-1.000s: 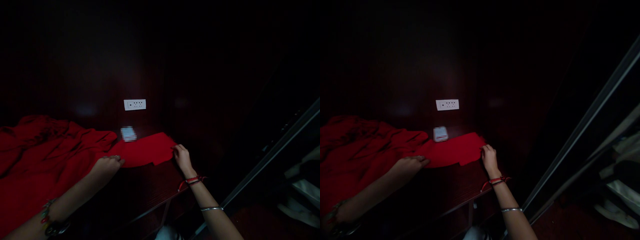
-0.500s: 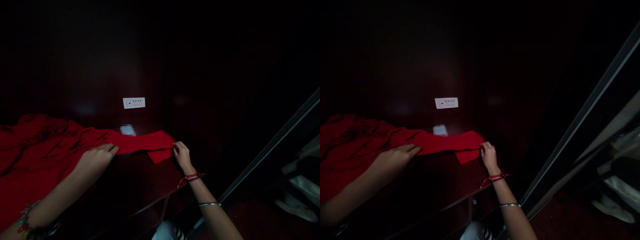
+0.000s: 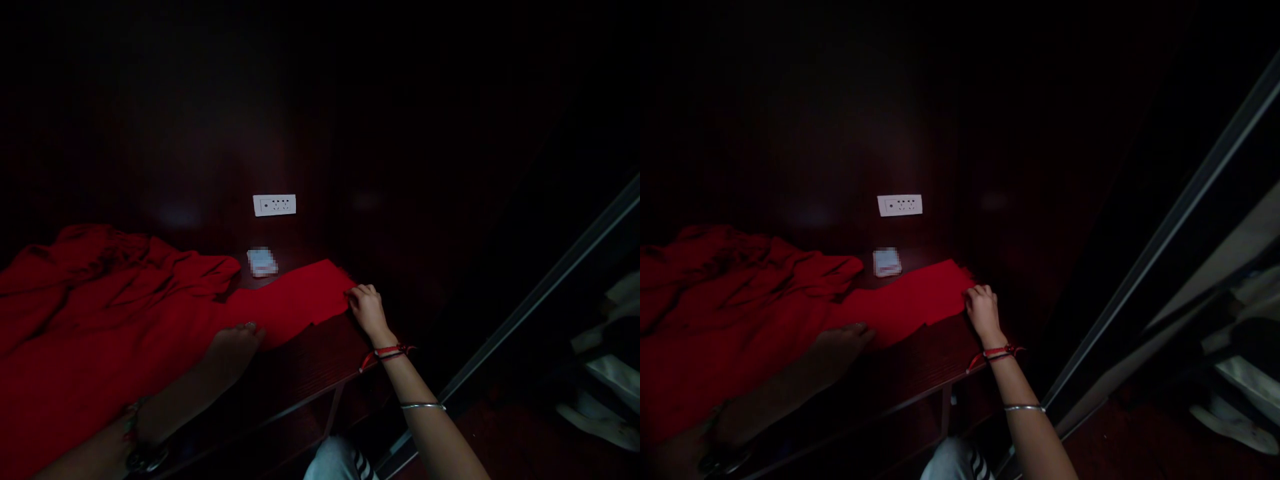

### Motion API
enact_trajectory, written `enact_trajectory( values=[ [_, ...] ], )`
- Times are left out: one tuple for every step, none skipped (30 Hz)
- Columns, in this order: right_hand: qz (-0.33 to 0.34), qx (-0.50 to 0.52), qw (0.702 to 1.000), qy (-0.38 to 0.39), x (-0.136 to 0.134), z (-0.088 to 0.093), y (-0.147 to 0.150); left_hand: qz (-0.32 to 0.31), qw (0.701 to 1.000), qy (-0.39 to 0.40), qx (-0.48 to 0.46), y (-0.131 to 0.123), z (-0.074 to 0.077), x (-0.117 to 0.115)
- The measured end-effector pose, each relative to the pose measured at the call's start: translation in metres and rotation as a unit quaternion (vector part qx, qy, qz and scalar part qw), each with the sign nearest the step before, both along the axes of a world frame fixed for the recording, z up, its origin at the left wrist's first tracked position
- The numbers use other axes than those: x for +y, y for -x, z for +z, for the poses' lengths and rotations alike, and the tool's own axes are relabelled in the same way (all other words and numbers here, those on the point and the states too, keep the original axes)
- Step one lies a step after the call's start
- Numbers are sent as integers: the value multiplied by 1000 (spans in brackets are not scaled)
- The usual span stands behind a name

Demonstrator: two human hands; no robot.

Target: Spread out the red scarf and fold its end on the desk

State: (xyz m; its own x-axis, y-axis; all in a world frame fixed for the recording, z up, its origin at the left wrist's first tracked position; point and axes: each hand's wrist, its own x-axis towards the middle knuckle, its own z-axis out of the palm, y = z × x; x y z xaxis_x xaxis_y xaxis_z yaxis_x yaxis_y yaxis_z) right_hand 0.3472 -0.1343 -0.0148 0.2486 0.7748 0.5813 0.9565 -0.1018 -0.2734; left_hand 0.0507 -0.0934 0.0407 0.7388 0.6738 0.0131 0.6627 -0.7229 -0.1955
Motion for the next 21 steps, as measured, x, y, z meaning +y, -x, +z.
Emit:
enact_trajectory(
  values=[
    [8,-9,1000,0,0,0,0,-3,1000,0,0,-1,-6,1],
    [16,-18,1000,2,1,1,-1,-5,1000,-1,4,-1,-13,3],
    [24,-26,999,8,2,1,-1,-5,1000,-7,7,0,-18,6],
    [31,-34,999,17,3,1,-1,-8,1000,-16,3,2,-22,10],
    [36,-41,998,28,4,1,-1,-9,1000,-24,5,5,-25,16],
    [44,-49,997,39,5,1,0,-8,999,-32,12,9,-25,24],
    [53,-58,996,49,6,1,1,-5,999,-40,20,14,-23,33],
    [64,-69,994,55,7,1,3,-6,999,-45,26,19,-20,41],
    [76,-81,992,58,8,1,5,-12,998,-45,29,24,-16,50],
    [87,-93,990,60,8,2,8,-21,999,-41,28,29,-11,57],
    [95,-103,988,61,8,3,11,-29,999,-36,25,33,-7,62],
    [100,-111,987,63,7,3,13,-33,999,-31,21,35,-4,66],
    [101,-116,986,64,7,4,16,-30,999,-27,21,34,-2,67],
    [101,-119,986,66,6,5,18,-23,999,-26,23,32,-2,66],
    [100,-120,985,67,5,5,20,-13,999,-30,24,26,-4,64],
    [99,-120,985,68,4,6,21,-8,999,-37,20,19,-6,60],
    [99,-120,986,67,3,6,21,-10,999,-46,13,10,-9,56],
    [101,-119,986,65,2,6,20,-21,998,-54,2,-1,-12,51],
    [102,-115,986,60,2,6,19,-39,997,-58,-11,-11,-15,46],
    [105,-108,987,52,3,5,18,-56,996,-61,-23,-22,-16,42],
    [108,-97,989,42,4,5,16,-68,995,-61,-34,-31,-17,38]
  ],
)
